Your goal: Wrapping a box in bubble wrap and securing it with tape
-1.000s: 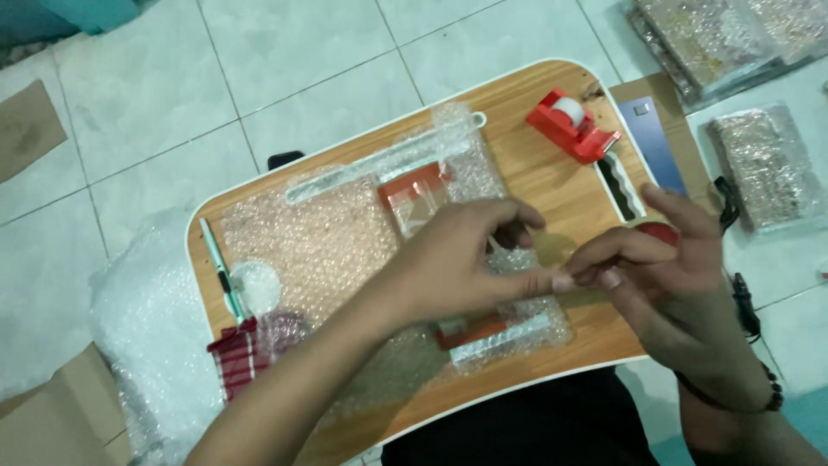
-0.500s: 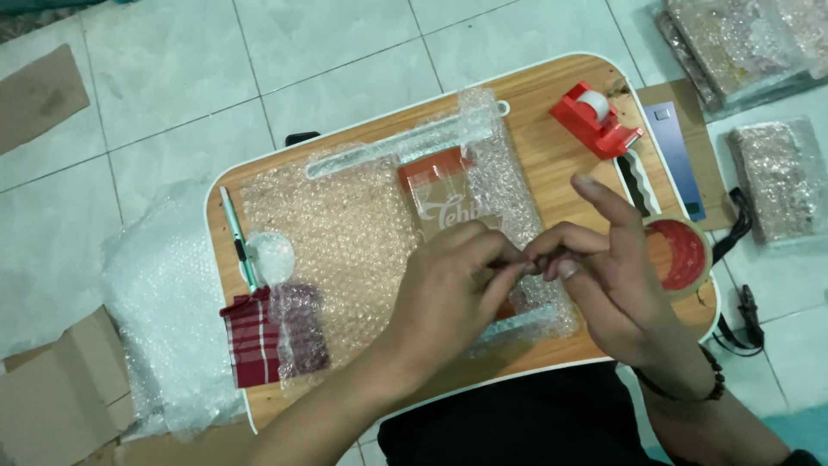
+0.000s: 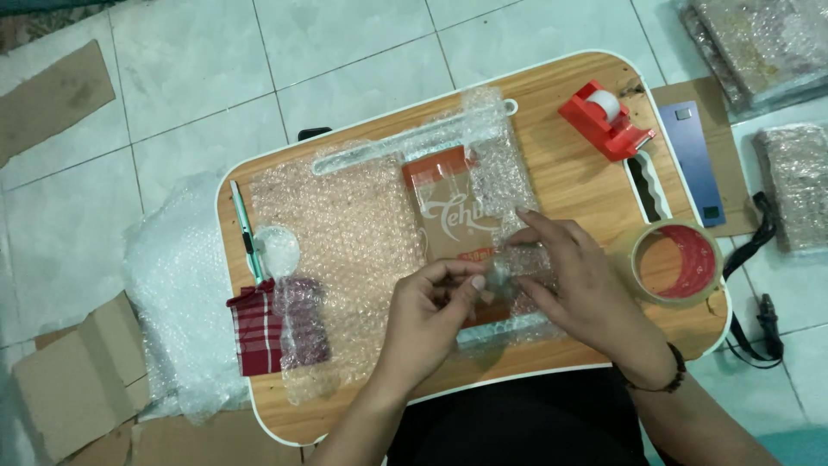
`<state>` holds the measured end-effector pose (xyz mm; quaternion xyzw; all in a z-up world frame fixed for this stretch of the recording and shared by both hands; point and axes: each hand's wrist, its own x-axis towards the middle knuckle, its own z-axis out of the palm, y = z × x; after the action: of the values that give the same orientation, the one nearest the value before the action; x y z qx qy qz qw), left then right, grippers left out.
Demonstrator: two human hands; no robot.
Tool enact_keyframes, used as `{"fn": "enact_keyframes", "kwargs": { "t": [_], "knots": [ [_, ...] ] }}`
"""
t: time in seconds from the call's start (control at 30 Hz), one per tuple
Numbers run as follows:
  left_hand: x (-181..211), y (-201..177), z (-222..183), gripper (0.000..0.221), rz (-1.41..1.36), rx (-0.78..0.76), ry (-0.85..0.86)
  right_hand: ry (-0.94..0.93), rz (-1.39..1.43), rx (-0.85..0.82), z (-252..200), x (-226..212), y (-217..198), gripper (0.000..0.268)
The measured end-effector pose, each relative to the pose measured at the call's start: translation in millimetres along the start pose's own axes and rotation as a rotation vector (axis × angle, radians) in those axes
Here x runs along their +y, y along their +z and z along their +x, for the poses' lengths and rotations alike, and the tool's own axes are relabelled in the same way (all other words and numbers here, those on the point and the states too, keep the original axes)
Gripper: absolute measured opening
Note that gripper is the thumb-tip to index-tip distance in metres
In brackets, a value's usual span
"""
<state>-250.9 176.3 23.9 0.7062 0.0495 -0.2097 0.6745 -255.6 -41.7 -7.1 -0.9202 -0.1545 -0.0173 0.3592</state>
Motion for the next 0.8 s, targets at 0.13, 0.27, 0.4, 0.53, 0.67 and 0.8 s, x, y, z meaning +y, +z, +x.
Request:
{"fn": "enact_keyframes", "kwargs": {
  "t": [0.13,0.27,0.4,0.53,0.67,0.8],
  "knots": [
    [-10,4,3,0.022,-0.119,-0.019,-0.112,-0.075,0.014,0.028,-1,6,4,0.08],
    [-23,8,6,0.029,-0.153,-0.013,-0.111,-0.07,-0.04,0.004,-1,7,5,0.083],
    [-18,10,3,0.031,-0.098,-0.007,-0.108,-0.136,-0.012,0.057,-1,5,5,0.078],
    [-24,11,3,0.032,-0.087,-0.012,-0.095,-0.154,0.05,0.062,1,2,3,0.074],
    [-19,12,4,0.033,-0.043,-0.011,-0.124,-0.138,0.071,0.04,0,2,3,0.077],
    [-16,12,5,0.029,0.002,0.001,-0.122,-0.146,0.073,0.037,0,2,4,0.076]
  ]
}}
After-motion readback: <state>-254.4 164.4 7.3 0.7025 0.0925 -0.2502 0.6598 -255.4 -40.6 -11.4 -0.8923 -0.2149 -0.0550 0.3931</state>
